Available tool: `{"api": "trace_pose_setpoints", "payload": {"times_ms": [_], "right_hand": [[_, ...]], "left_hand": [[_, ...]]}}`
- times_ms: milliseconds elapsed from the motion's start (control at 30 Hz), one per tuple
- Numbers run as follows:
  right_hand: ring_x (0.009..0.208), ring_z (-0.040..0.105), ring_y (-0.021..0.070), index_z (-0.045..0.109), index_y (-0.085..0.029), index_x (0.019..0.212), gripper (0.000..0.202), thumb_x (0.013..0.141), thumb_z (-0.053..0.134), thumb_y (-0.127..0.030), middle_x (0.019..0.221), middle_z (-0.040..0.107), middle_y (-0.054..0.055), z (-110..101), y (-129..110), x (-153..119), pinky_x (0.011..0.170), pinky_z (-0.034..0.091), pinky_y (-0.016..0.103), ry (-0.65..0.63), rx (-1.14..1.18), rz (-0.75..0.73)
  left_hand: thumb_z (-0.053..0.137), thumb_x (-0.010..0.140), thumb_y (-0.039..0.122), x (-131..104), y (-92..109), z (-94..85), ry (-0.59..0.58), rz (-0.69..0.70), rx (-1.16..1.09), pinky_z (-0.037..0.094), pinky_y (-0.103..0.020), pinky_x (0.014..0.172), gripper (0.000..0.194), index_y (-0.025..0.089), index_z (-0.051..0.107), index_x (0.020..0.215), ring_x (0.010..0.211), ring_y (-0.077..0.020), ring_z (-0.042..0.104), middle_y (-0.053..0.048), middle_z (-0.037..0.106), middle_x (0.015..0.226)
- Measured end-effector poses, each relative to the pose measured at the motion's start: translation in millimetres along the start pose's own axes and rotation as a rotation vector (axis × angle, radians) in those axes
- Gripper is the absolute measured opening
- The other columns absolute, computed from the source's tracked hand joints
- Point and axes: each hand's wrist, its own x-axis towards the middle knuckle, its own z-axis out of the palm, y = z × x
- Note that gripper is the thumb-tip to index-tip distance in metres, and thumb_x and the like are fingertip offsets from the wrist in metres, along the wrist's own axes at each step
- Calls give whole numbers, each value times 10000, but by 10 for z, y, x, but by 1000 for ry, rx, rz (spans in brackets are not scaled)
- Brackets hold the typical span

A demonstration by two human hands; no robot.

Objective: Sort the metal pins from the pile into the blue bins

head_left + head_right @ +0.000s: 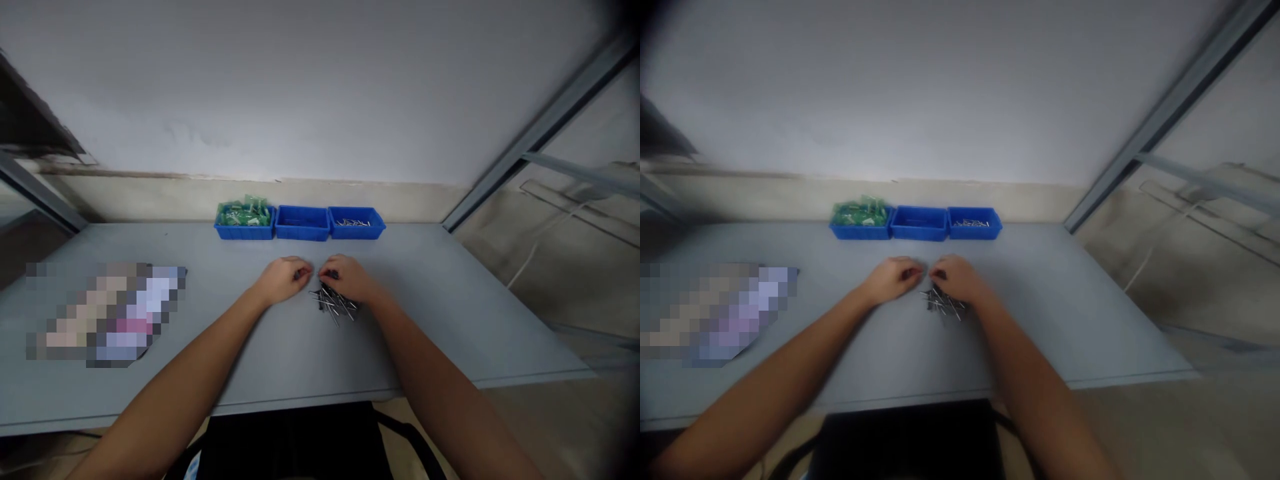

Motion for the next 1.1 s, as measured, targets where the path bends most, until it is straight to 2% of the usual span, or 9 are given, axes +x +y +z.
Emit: {"api": "trace_pose_setpoints", "payload": {"times_ms": [267, 433, 567, 700, 833, 1000, 1100], "right_hand": [[758, 550, 147, 727, -194, 823, 159, 848, 570, -198, 833, 617, 45, 48, 21, -1, 717, 417, 274, -85, -10, 14], [804, 542, 159, 688, -170, 806, 147, 853, 549, -160, 849, 607, 60, 50, -27, 7, 756, 421, 287, -37, -18, 12], [872, 554, 174, 668, -160, 864, 167, 881, 502, -159, 891, 638, 72, 33, -60, 9, 805, 422, 307, 95, 5, 6], [784, 602, 158, 674, -194, 914, 175, 883, 503, -213, 875, 699, 36, 16, -106, 16, 730, 439, 292, 227, 139, 127], [757, 631, 161, 696, -211, 884, 166, 846, 546, -272, 841, 720, 25, 21, -157, 30, 699, 459, 292, 325, 300, 232], [592, 575, 127, 709, -196, 899, 217, 816, 574, -344, 732, 694, 19, 45, -152, 38, 573, 445, 263, 321, 499, 325], [566, 562, 120, 711, -191, 906, 229, 803, 592, -357, 677, 671, 10, 63, -133, 39, 549, 435, 253, 304, 602, 343]], "left_hand": [[510, 842, 189, 12, -29, 65, -10, 33, -19, 405, -264, 676, 153, 184, 662, 861, 714, -144, 543, -28, 629, 807], [526, 818, 152, 8, -27, 72, 17, 36, -43, 404, -257, 665, 134, 181, 655, 843, 711, -140, 541, -22, 629, 797], [534, 819, 156, 8, -25, 68, 45, 45, -75, 393, -247, 636, 105, 169, 636, 800, 680, -127, 527, -15, 619, 766], [533, 834, 173, 7, -16, 75, 62, 49, -106, 399, -243, 640, 129, 171, 650, 888, 684, -123, 532, -18, 624, 781], [557, 845, 245, 8, 18, 86, 60, 53, -114, 409, -255, 666, 133, 175, 653, 904, 720, -135, 549, -25, 635, 806], [542, 869, 308, 15, 56, 86, 83, 17, -127, 406, -260, 667, 187, 182, 671, 918, 722, -139, 553, -30, 637, 810], [497, 902, 312, 19, 73, 82, 116, 2, -149, 405, -258, 664, 227, 180, 681, 922, 699, -129, 546, -30, 637, 799]]}}
